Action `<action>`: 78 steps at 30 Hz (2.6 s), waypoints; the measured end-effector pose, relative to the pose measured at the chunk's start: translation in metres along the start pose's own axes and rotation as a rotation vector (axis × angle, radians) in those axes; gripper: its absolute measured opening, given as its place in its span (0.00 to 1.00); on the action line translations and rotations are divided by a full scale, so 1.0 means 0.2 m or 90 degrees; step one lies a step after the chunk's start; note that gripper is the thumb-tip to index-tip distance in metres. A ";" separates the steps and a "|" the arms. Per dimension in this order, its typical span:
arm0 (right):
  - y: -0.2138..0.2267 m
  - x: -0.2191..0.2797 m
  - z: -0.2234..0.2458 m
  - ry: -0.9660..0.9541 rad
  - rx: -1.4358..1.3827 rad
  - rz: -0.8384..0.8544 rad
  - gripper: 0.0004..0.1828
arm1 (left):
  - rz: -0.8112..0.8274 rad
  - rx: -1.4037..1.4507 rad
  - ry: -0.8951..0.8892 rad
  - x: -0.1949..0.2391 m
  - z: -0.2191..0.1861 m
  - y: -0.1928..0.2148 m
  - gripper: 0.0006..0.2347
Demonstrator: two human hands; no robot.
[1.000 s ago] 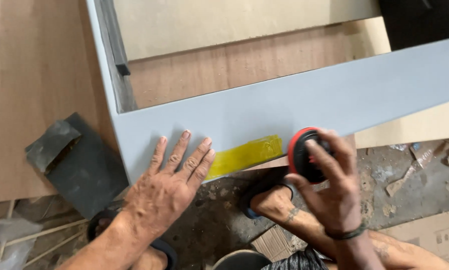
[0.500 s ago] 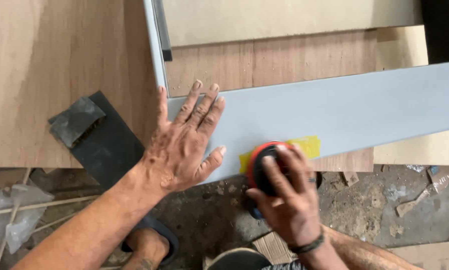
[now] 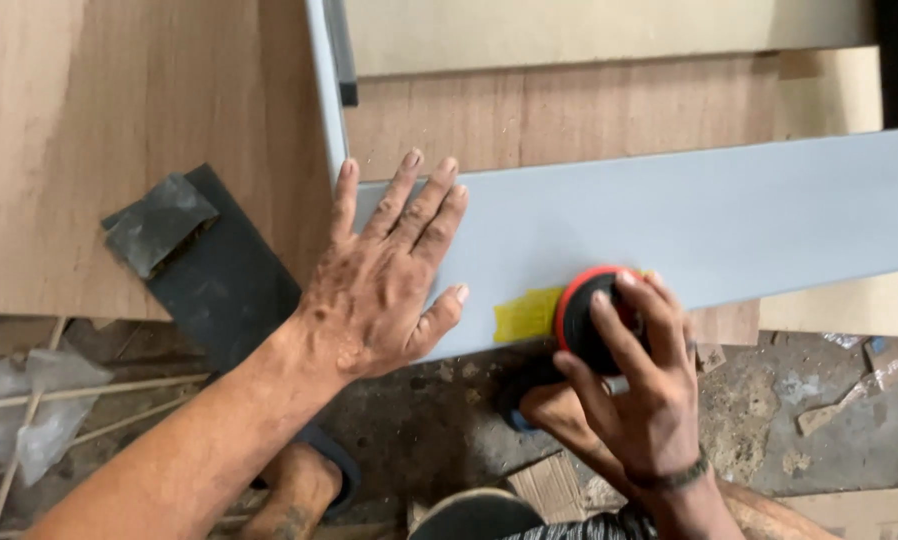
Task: Sanding a patched area on a grey metal frame using a circular sanding disc and sandpaper sheets to smooth the surface.
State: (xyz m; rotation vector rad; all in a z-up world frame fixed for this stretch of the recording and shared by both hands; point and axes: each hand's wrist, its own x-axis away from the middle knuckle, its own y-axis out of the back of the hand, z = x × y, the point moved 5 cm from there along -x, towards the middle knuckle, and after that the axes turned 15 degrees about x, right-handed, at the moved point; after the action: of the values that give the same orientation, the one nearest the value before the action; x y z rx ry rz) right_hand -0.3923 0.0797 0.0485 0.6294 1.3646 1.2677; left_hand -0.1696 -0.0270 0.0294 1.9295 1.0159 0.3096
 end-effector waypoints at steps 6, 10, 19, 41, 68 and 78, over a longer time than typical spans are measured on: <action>0.01 0.05 0.07 0.017 0.012 0.010 0.37 | -0.010 -0.014 -0.011 0.00 -0.01 -0.01 0.33; 0.01 -0.04 0.05 -0.018 -0.008 -0.030 0.34 | 0.008 -0.010 -0.003 -0.02 -0.01 -0.01 0.35; -0.03 -0.01 0.09 -0.015 0.017 -0.030 0.32 | -0.007 -0.024 0.001 0.00 -0.01 -0.01 0.35; 0.10 0.09 -0.11 -0.014 0.067 -0.012 0.44 | 0.011 -0.048 0.005 0.01 -0.01 -0.01 0.34; 0.07 0.01 -0.41 -0.110 0.160 -0.027 0.32 | 0.017 -0.069 0.001 0.01 -0.01 -0.02 0.34; 0.08 0.07 -0.30 -0.086 0.175 -0.009 0.33 | 0.014 -0.081 0.003 0.01 0.00 -0.02 0.34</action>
State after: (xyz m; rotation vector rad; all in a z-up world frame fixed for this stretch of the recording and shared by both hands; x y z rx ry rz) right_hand -0.4553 0.0782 0.0473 0.8771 1.4386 1.0143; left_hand -0.1709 -0.0252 0.0258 1.8269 0.9562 0.3823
